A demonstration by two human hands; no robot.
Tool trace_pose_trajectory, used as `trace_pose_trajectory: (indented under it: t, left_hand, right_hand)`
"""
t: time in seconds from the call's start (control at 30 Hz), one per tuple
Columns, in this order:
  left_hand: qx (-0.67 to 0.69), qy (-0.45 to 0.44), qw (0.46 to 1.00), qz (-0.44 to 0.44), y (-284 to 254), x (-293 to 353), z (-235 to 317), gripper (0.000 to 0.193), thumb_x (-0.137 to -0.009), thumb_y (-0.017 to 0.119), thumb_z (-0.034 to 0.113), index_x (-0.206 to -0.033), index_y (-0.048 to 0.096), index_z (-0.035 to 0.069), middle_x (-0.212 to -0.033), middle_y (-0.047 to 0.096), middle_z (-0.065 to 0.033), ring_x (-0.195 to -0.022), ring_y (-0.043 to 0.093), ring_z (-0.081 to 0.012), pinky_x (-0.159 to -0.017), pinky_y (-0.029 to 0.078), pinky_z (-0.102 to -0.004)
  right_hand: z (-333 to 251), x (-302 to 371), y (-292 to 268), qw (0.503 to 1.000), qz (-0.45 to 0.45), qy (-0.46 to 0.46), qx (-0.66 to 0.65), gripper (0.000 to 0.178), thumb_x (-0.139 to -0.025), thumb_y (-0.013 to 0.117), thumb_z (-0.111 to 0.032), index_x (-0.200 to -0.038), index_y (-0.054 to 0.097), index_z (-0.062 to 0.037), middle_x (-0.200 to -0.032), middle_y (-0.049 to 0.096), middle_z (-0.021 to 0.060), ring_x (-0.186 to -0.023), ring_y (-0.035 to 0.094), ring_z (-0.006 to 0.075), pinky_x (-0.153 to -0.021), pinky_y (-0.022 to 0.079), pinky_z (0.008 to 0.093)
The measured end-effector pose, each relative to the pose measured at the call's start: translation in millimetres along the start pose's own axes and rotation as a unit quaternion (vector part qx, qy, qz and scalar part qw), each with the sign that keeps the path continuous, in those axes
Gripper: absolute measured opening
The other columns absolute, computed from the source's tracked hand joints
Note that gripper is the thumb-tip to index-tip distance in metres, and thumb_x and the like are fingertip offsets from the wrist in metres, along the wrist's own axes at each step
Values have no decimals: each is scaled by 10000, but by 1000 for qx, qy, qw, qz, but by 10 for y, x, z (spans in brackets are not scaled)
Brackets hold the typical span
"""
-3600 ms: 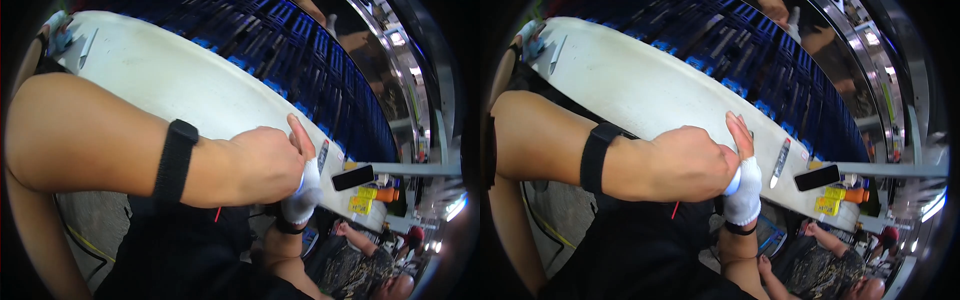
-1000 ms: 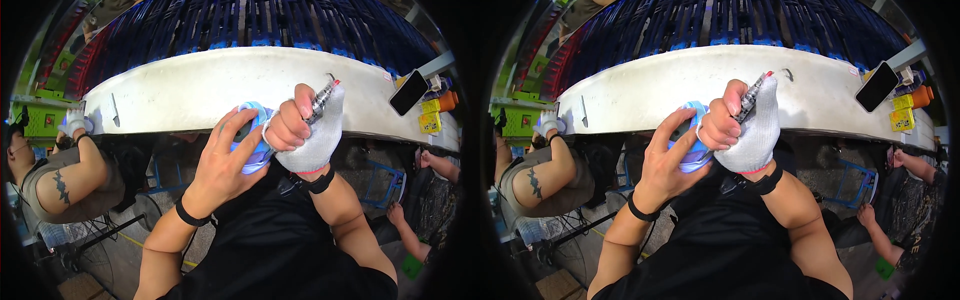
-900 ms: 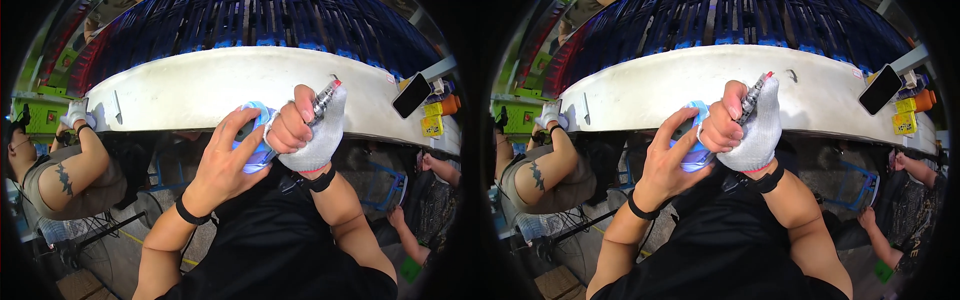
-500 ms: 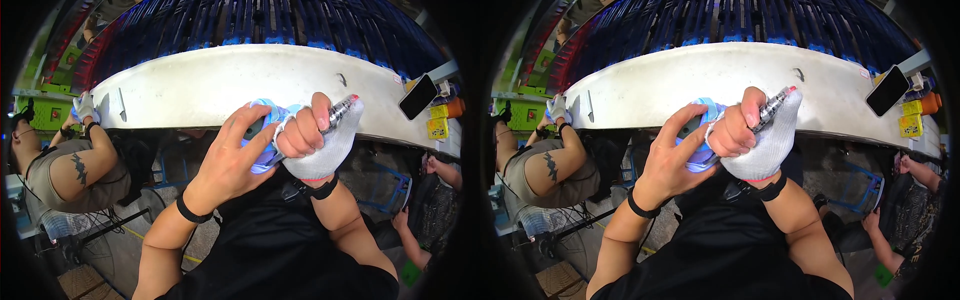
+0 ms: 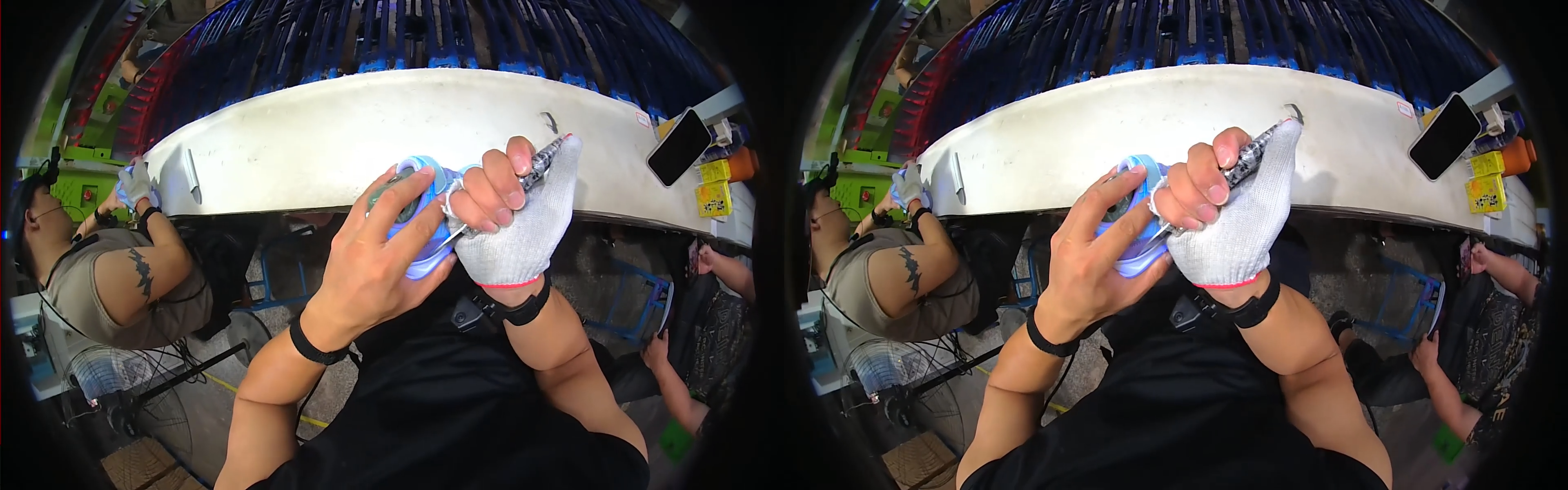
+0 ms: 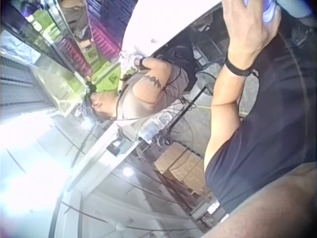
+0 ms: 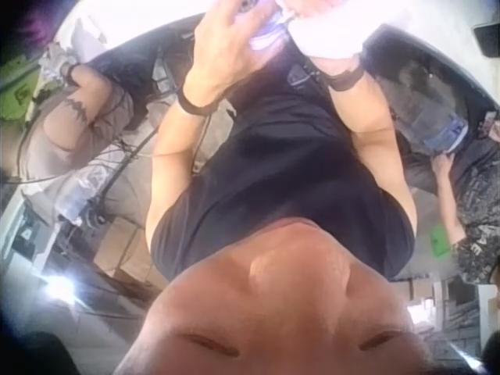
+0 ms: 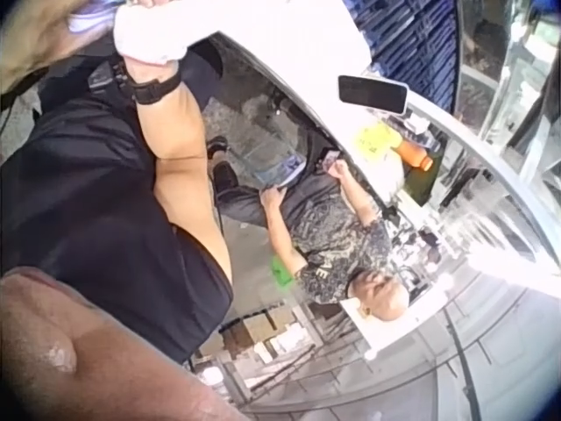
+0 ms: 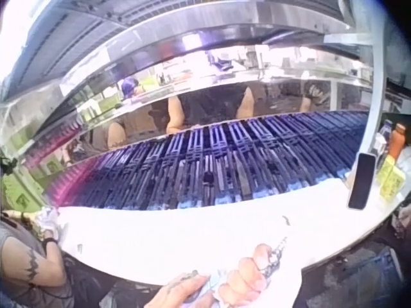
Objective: The recorder is assembling a baby shoe at a manufacturing station, inserting a plastic form and checking the sole.
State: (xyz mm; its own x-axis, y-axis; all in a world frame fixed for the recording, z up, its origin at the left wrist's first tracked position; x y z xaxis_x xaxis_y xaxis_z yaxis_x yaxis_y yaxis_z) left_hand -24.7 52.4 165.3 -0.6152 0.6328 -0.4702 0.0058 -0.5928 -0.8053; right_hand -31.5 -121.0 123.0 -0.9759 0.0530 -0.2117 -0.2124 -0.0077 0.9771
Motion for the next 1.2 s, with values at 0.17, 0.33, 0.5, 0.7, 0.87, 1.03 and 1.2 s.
trace_pose_trajectory:
  t: [0.17, 0.33, 0.5, 0.7, 0.87, 1.03, 1.2]
  left_hand:
    - [9, -9, 1000, -16, -12, 3, 44, 572, -676, 971, 159, -1221, 812, 93, -1409, 698, -157, -1308, 698, -438, -1072, 610, -499]
    - [2, -2, 1000, -26, -22, 12, 80, 584, -672, 973, 159, -1230, 812, 100, -1425, 690, -151, -1327, 687, -440, -1078, 607, -499]
    - [6, -5, 999, -45, -43, -8, 103, 600, -666, 981, 160, -1240, 814, 109, -1430, 685, -146, -1338, 681, -441, -1081, 606, -499]
    - [18, -16, 999, -42, -29, 55, 33, 626, -658, 991, 161, -1257, 817, 118, -1419, 683, -163, -1327, 691, -426, -1069, 615, -491]
    - [14, -25, 999, -32, -14, 92, -29, 632, -653, 997, 172, -1257, 816, 122, -1431, 677, -174, -1299, 703, -416, -1081, 610, -499]
    - [2, -11, 1000, -21, 12, 128, -7, 627, -658, 991, 193, -1256, 816, 119, -1454, 669, -173, -1299, 701, -420, -1078, 607, -508]
    - [-22, -17, 999, -20, 14, 103, 10, 604, -666, 974, 184, -1245, 815, 115, -1467, 662, -158, -1323, 670, -438, -1091, 590, -513]
  right_hand:
    - [-24, 2, 14, 999, 40, -2, 0, 686, -1166, 325, -668, -981, 631, -83, -693, 513, 22, -556, 414, 156, -547, 392, 346]
    - [-19, 43, 55, 997, 48, -20, 64, 685, -1169, 292, -672, -969, 601, -95, -666, 494, 25, -519, 392, 156, -506, 383, 351]
    - [-34, -21, 125, 989, -20, 36, 139, 706, -1163, 214, -700, -934, 514, -103, -613, 456, 44, -482, 354, 149, -458, 350, 336]
    - [4, -78, 177, 955, -48, 76, 283, 680, -1155, 260, -706, -924, 487, -107, -606, 445, 34, -491, 355, 141, -471, 321, 322]
    - [3, -132, 107, 958, -22, 54, 281, 687, -1148, 261, -720, -914, 478, -111, -593, 433, 27, -477, 342, 125, -449, 307, 307]
    - [-42, -112, 184, 928, -78, 85, 355, 672, -1164, 261, -693, -939, 488, -102, -616, 442, 26, -500, 352, 128, -476, 336, 312]
    - [-59, -143, 12, 988, -34, 45, 143, 668, -1172, 264, -676, -921, 514, -110, -613, 451, 30, -486, 359, 130, -461, 335, 317]
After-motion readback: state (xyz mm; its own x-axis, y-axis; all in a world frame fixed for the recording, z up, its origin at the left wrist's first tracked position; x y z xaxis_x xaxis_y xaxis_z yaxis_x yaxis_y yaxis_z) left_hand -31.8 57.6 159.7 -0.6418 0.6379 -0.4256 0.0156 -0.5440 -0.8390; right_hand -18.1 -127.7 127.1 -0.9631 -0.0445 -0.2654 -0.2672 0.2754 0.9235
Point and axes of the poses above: each hand's wrist, its own x-axis away from the middle knuckle, its own y-axis out of the palm, z = x × y, the point moved 2 cm from there along -x, towards the middle knuckle
